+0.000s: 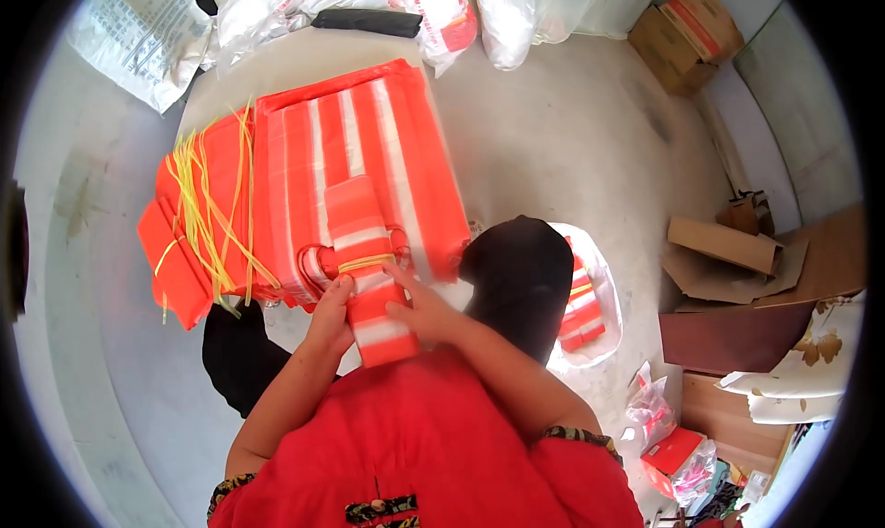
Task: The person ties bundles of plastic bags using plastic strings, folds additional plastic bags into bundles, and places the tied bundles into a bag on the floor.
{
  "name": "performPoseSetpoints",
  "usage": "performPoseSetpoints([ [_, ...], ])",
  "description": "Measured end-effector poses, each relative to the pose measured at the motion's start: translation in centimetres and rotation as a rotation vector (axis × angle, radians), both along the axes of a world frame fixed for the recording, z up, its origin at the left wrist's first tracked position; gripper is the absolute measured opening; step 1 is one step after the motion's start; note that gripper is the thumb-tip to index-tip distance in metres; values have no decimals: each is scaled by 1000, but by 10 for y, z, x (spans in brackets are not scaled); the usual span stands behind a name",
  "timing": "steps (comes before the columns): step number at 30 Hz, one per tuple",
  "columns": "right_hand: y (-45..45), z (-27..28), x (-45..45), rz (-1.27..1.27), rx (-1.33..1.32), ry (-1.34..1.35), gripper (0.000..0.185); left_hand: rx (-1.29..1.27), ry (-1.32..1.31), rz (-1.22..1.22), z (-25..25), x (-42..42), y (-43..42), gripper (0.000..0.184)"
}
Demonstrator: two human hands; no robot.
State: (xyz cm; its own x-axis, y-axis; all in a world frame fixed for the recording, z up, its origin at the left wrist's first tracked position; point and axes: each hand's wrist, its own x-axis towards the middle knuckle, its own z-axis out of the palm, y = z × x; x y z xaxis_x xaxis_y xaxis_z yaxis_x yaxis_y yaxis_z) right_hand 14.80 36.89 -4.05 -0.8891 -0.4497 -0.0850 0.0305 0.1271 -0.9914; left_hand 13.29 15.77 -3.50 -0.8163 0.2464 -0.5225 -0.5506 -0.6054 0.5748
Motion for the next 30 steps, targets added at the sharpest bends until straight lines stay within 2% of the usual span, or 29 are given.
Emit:
performPoseSetpoints([
  [1,2,-2,-4,9,83,90,70,10,-3,-9,1,1,2,33],
  [4,4,-15,-18,29,187,-108,73,30,4,-7,5,3,9,34],
  [8,3,-30,-12,-64,39,-85,76,62,-16,36,18,5,14,36],
  [10,-1,-7,-1,-77,-84,-132,74,29,-40,49,10,1,12,37],
  [13,-3,-6,5,-72,-155,3,75,-55,-59,45,10,-5,13,38],
  [18,7,23,-2,-72,-133,-116,76,-16,-66,60,4,-7,18,36],
  [20,17,25,-5,-84,-82,-99,75,47,14,-68,8,-3,20,35],
  [22,21,14,-7,-112,11,68,75,-34,60,-111,7,0,25,36],
  [23,30,16,-3,-114,8,18,75,-78,89,-129,9,0,29,37],
  [28,92,93,5,-126,-42,-112,78,6,168,-306,47,0,52,45],
  [30,135,80,13,-215,-283,-37,84,72,218,-414,50,-1,52,49],
])
